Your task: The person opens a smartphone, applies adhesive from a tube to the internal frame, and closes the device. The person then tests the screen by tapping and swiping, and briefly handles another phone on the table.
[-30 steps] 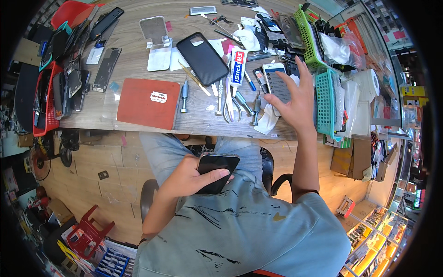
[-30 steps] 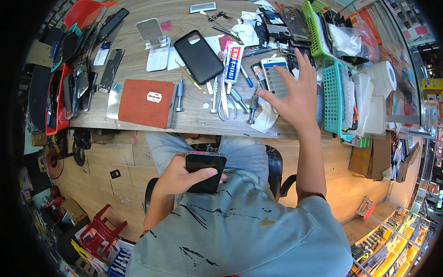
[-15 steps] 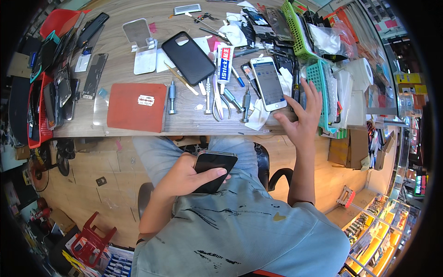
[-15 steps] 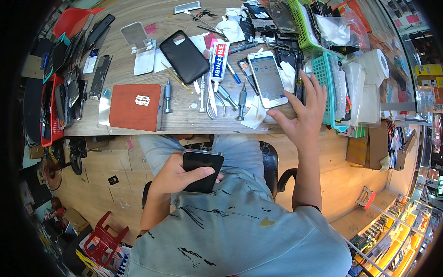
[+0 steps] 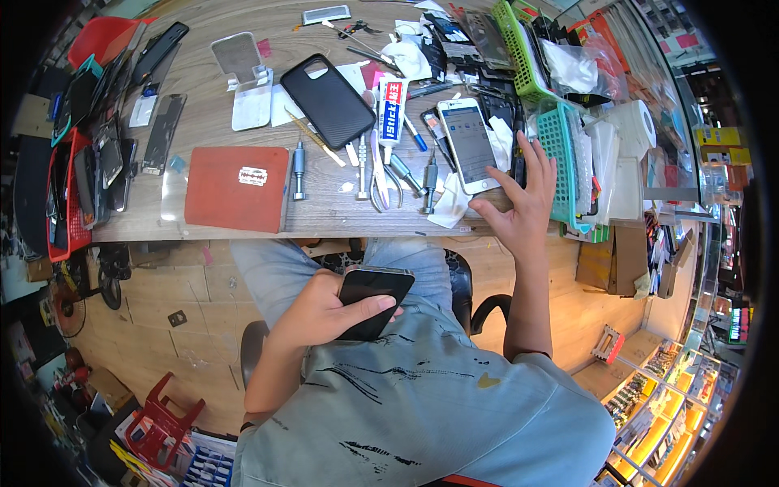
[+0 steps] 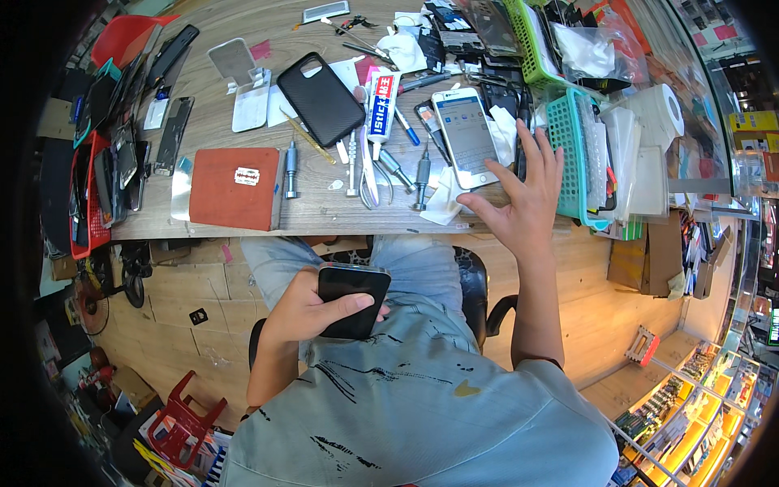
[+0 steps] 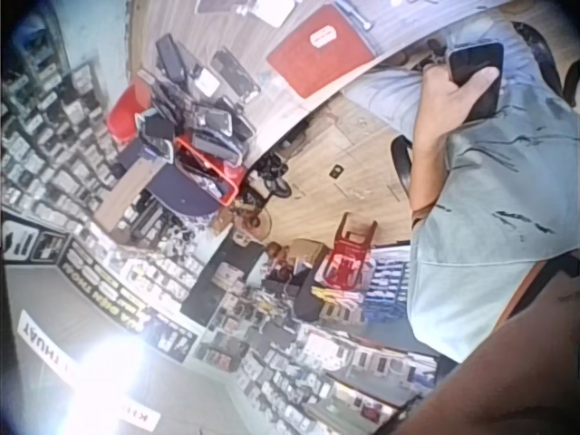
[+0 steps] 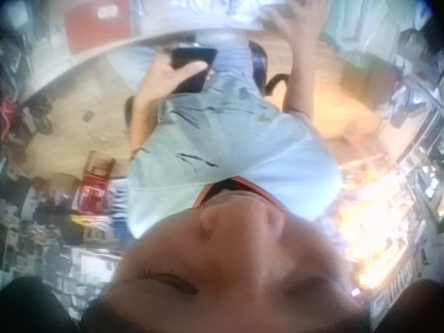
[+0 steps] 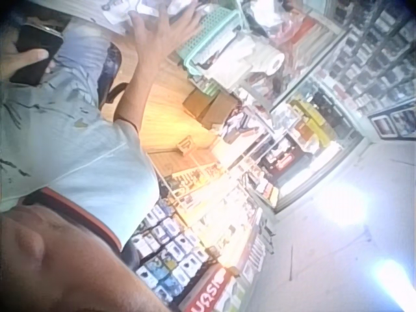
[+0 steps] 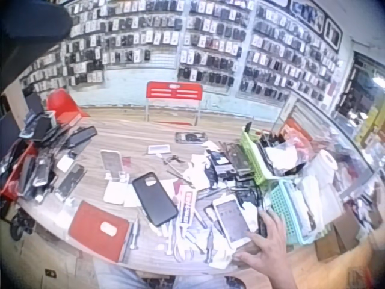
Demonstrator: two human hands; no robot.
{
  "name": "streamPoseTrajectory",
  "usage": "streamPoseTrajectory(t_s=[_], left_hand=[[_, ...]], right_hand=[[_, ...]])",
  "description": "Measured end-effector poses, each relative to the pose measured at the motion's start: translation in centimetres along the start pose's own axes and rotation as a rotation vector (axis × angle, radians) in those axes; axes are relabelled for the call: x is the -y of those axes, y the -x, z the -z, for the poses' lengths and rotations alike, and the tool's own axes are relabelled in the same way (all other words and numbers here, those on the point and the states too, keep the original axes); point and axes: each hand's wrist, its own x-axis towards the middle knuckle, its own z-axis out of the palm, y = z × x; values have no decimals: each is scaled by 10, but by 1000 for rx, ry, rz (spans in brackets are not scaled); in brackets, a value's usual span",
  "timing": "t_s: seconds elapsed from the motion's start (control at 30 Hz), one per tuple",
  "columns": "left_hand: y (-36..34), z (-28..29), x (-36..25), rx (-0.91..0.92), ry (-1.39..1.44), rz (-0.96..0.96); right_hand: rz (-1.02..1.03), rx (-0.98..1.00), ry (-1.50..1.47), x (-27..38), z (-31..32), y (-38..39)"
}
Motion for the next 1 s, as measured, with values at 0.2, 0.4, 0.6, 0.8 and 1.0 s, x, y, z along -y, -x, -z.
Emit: streamPoseTrajectory(t_s=[0.2,0.4,0.6,0.8,1.0], left_hand=[[0,-2,-1,-12,-4,1],[1,-2,-3,-29,-31,-18],[7,-4,1,-95,-104,-114],[9,-10,5,-186,-193,-284],[16,-8,2,-136,-194,-195]], right_hand=[[17,-9,-16,4,-3,-6],[3,-57,-250,23,12,-12],[1,382,-1070,90,31,-16],[16,420,-1183,122,32,-7],[92,384,-1220,125,34,-15]])
